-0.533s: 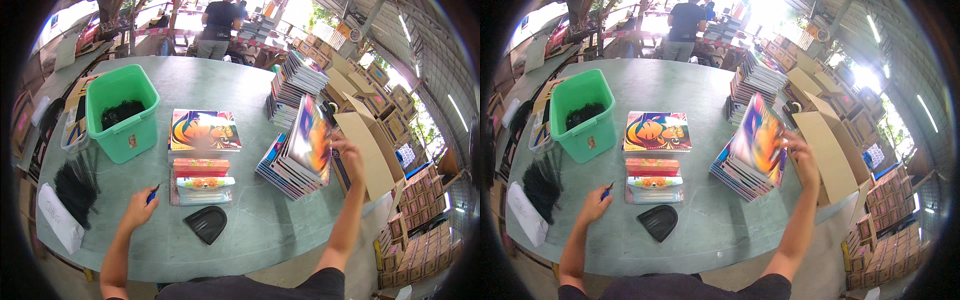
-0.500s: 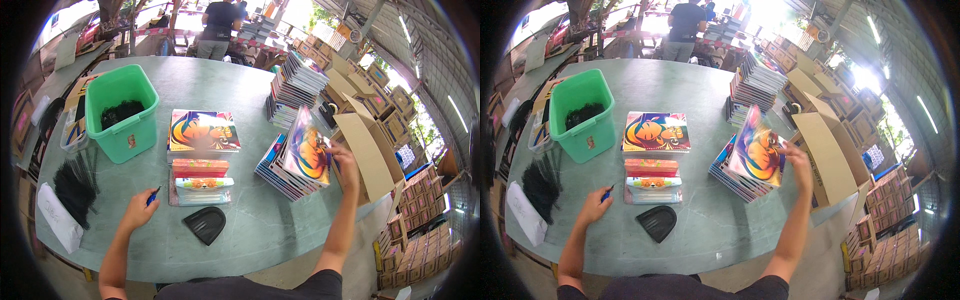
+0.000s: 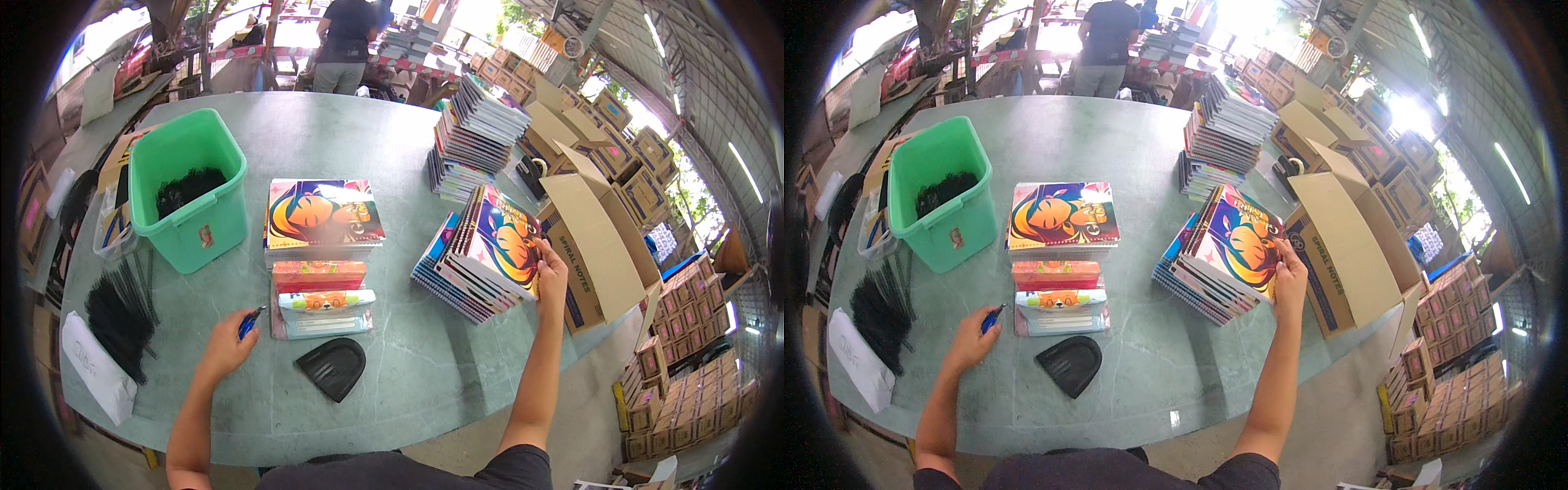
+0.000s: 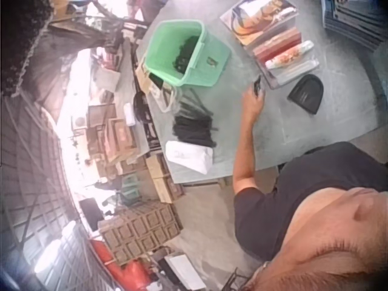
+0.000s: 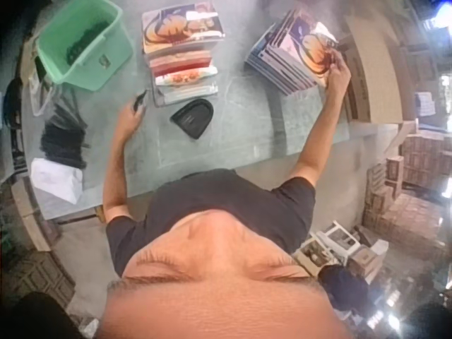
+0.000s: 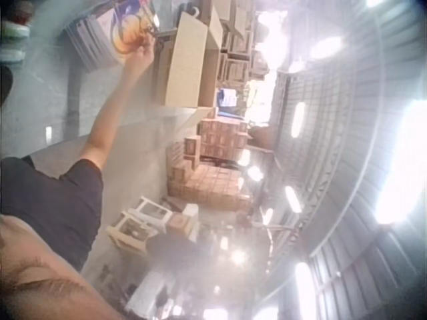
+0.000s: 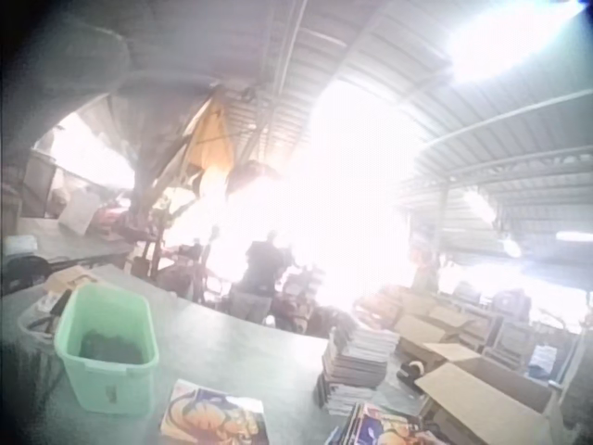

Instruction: The person threads a plastic spiral binding through the pre-punched holes of a notebook stack, trims the excess spiral length using pliers, and places the finished items onto a pile.

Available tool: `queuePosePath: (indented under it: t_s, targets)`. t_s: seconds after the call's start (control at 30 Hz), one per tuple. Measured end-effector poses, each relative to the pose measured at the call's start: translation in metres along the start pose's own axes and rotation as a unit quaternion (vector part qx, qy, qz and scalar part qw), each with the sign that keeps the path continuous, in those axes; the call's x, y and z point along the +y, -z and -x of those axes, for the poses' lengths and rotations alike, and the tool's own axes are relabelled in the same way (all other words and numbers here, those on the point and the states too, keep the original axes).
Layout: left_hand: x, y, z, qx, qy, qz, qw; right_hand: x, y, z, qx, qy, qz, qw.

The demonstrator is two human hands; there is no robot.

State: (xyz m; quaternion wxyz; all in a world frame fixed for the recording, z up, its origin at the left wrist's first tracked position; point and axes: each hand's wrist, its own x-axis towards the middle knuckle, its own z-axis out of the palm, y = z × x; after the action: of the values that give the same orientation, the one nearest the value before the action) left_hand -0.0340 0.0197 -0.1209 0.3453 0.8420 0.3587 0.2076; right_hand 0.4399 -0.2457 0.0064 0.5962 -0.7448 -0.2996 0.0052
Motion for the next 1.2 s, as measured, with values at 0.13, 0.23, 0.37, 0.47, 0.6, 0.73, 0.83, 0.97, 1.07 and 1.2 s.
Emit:
queuePosePath:
  t_s: [0.13,0.23,0.37,0.47,0.6,0.73,0.83,0.97,1.07,1.2]
  targets:
    - [-0.016,-0.002,0.006,0.092,-0.023,-0.120,0.988,-0.021,-0.010,-0.003,-0.046,0.045,0.256,0.965]
    - [-0.041,-0.013,0.012,0.153,-0.018,-0.247,0.957,-0.037,-0.051,-0.001,0.127,0.271,0.322,0.898]
    - [-0.048,-0.019,0.019,0.184,-0.008,-0.279,0.943,-0.086,-0.189,0.028,-0.103,0.402,0.168,0.894]
    - [-0.050,-0.021,0.019,0.219,-0.047,-0.254,0.941,-0.101,-0.288,0.058,-0.350,0.510,0.205,0.759]
    - [-0.047,-0.020,0.020,0.229,-0.050,-0.242,0.942,-0.103,-0.356,0.072,-0.391,0.510,0.348,0.683]
    - [-0.043,-0.018,0.022,0.234,-0.047,-0.224,0.945,-0.087,-0.367,0.068,-0.392,0.493,0.335,0.701]
    - [-0.042,-0.018,0.022,0.232,-0.036,-0.217,0.948,-0.079,-0.357,0.062,-0.400,0.489,0.299,0.715]
    - [-0.043,-0.016,0.025,0.232,-0.032,-0.220,0.947,-0.083,-0.337,0.057,-0.449,0.468,0.268,0.712]
    - [-0.044,-0.017,0.024,0.243,-0.034,-0.222,0.944,-0.084,-0.320,0.047,-0.467,0.404,0.169,0.768]
    - [-0.012,-0.002,-0.002,0.297,-0.085,-0.171,0.936,-0.105,-0.291,0.061,-0.279,0.411,0.101,0.862]
